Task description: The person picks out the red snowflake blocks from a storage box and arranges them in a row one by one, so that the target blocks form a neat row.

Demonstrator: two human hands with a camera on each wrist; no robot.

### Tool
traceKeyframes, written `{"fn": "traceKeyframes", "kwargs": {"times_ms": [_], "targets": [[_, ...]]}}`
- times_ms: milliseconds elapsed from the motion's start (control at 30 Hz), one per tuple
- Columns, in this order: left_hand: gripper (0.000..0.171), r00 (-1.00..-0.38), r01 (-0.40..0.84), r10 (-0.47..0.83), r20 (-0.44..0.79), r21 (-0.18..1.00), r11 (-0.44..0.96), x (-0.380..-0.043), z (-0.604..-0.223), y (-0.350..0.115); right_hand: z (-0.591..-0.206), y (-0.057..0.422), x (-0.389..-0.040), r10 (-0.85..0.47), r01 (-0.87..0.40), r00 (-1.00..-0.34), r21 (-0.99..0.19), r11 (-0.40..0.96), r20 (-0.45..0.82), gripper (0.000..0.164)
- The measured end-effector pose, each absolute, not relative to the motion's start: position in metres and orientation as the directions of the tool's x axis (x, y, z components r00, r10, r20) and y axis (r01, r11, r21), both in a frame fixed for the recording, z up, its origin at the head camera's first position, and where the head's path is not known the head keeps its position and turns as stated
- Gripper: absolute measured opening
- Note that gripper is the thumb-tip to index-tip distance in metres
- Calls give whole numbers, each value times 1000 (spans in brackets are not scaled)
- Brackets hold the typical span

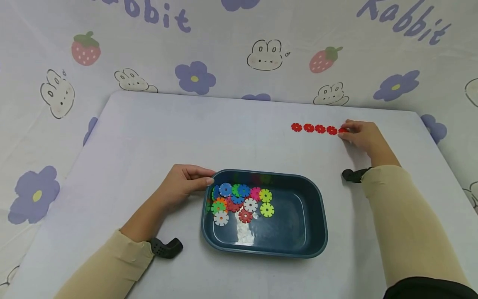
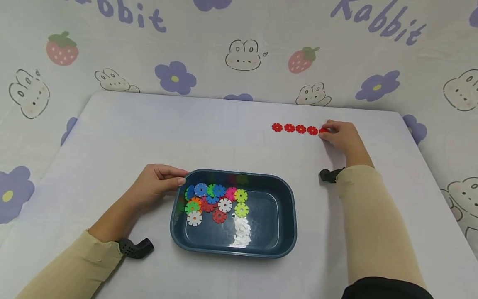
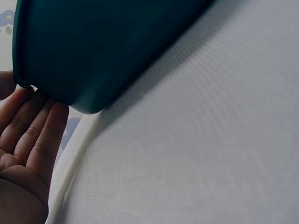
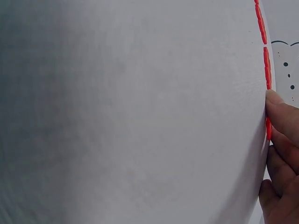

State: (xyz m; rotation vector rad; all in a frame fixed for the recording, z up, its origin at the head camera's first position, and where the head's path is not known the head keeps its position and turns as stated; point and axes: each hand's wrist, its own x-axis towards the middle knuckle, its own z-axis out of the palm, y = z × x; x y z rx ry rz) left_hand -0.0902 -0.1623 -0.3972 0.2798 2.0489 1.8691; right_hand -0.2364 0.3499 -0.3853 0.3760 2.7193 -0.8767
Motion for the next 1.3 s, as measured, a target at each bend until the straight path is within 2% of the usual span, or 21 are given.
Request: {"fn": "traceKeyframes", "kwargs": {"times_ms": [700, 967, 1100, 1300], "targets": [[32, -921, -84, 368, -125, 989, 124, -90, -397, -163, -388, 348, -240, 178, 321, -935, -514, 796, -307, 58], [31, -914, -89, 385, -125, 990, 111, -90, -399, -162, -376, 344, -235, 115, 273, -938, -491, 827, -328, 66], [31, -918, -80, 379, -121, 989, 123, -90, -398, -163, -349, 317, -236, 46, 186, -962, -519, 834, -271, 65], [31, -916, -91, 378, -134, 987, 130, -91, -398, -163, -301, 253, -223, -148, -64, -984, -569, 820, -103, 56]]}}
